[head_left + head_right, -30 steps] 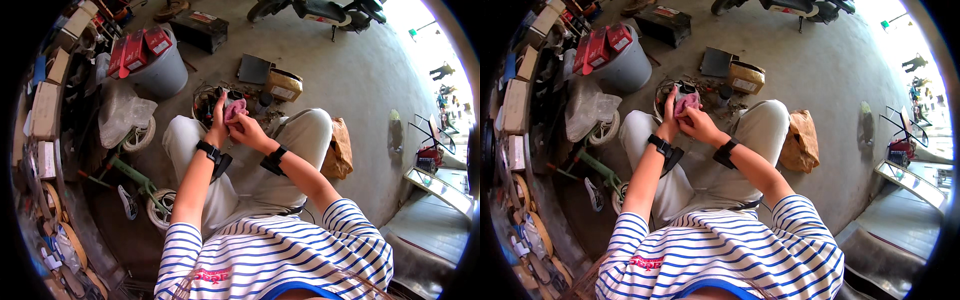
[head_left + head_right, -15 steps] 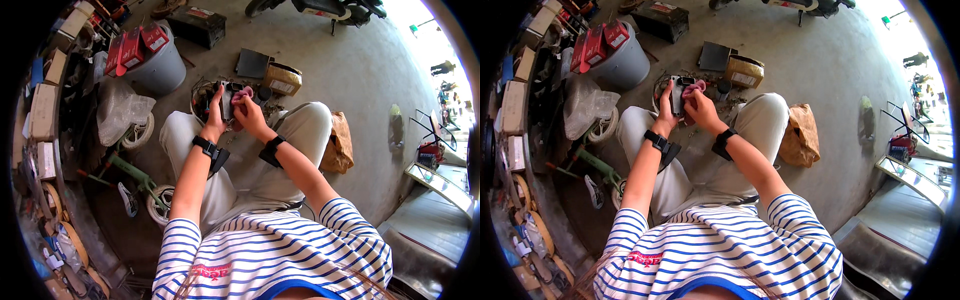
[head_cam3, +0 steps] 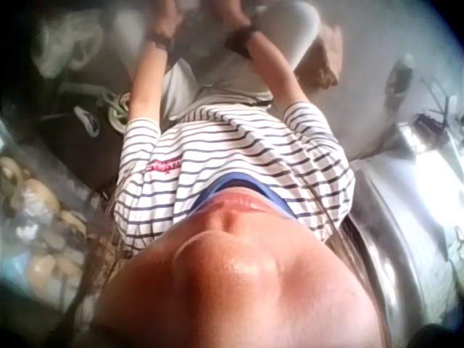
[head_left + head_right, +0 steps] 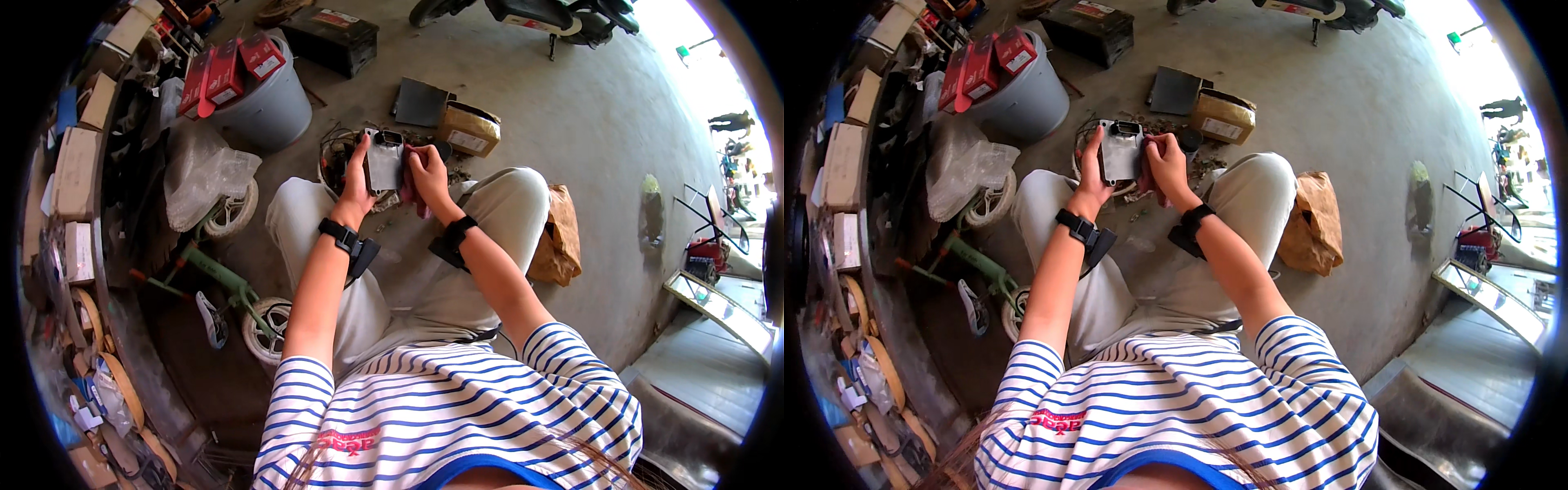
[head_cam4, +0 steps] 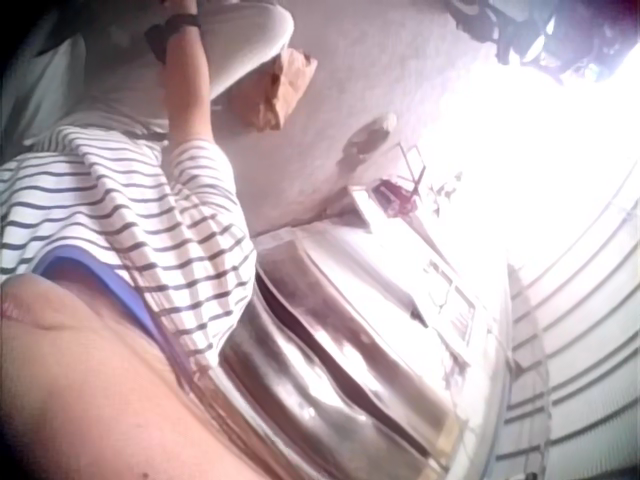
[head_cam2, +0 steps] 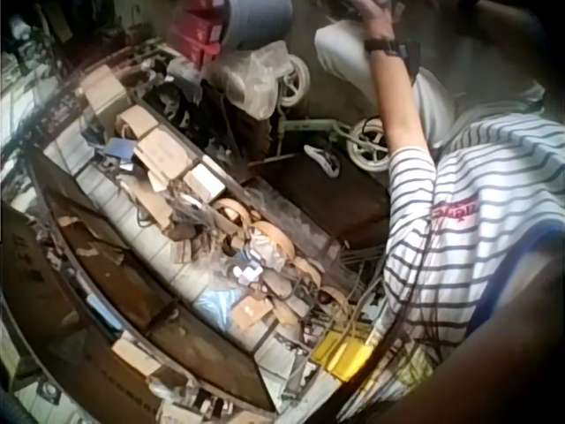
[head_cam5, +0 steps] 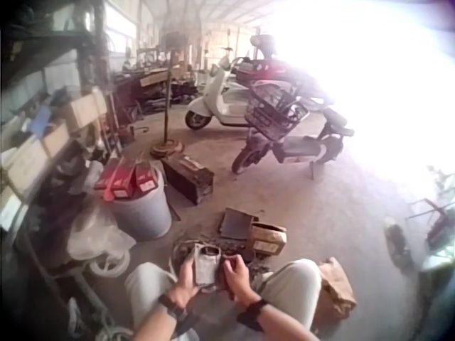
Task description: The person sits on the floor and wipes an electronic component with a cloth before using a small metal tool to manipulate internal parts of the circuitry.
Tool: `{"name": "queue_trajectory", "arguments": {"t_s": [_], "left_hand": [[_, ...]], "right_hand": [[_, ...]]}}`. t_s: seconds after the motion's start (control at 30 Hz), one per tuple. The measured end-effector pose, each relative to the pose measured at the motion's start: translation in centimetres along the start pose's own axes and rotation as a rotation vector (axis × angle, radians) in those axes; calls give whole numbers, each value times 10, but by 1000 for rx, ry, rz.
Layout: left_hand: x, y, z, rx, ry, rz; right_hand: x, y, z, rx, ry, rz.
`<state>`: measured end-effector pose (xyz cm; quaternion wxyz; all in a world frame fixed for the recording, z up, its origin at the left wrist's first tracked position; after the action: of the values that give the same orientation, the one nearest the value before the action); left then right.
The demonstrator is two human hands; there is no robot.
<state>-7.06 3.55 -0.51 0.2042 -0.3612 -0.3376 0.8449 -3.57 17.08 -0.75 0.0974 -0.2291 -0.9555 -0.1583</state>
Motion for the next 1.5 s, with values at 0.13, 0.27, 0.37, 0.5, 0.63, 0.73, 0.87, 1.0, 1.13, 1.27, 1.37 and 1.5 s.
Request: {"name": "queue_trajectory", "arguments": {"t_s": [0.13,0.27,0.37,0.5,0.63,0.73,0.87,1.0,1.13,1.27,1.37,1.5], "left_hand": [[8,6,-16,87,62,24],[35,51,-29,219,55,144],[38,55,-33,372,57,197],[26,32,-36,425,112,165],[26,40,-38,367,133,172],[24,23,-44,358,215,40],[10,10,-41,320,217,29],[0,0,-30,330,132,8],[4,16,-34,282,159,67],[4,26,-28,234,102,133],[4,28,-26,212,80,138],[2,32,-19,135,22,153]], "right_hand": [[-8,-15,-23,-34,167,-172],[-16,-35,-19,221,50,-273],[-19,-34,-24,330,12,-281],[-18,-28,-27,371,28,-273],[-14,-33,-24,374,8,-294],[-10,-31,-10,294,27,-286],[-12,-28,-4,186,81,-271],[-10,-24,-18,123,136,-257],[-9,-21,-26,94,211,-233],[-7,-19,-27,70,279,-212],[-7,-17,-32,10,352,-173],[-9,-15,-35,69,382,-143]]}}
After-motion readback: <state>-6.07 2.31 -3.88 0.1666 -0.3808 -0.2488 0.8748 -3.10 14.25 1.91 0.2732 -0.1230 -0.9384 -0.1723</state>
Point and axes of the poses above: each hand's wrist, its own x-axis towards the middle knuckle, its own y-axis out of the back of the hand, z = x × y, the point moved 9 cm from there along x, towards the middle knuckle, and after that the axes turned 13 degrees about y, right-handed, at the moved point
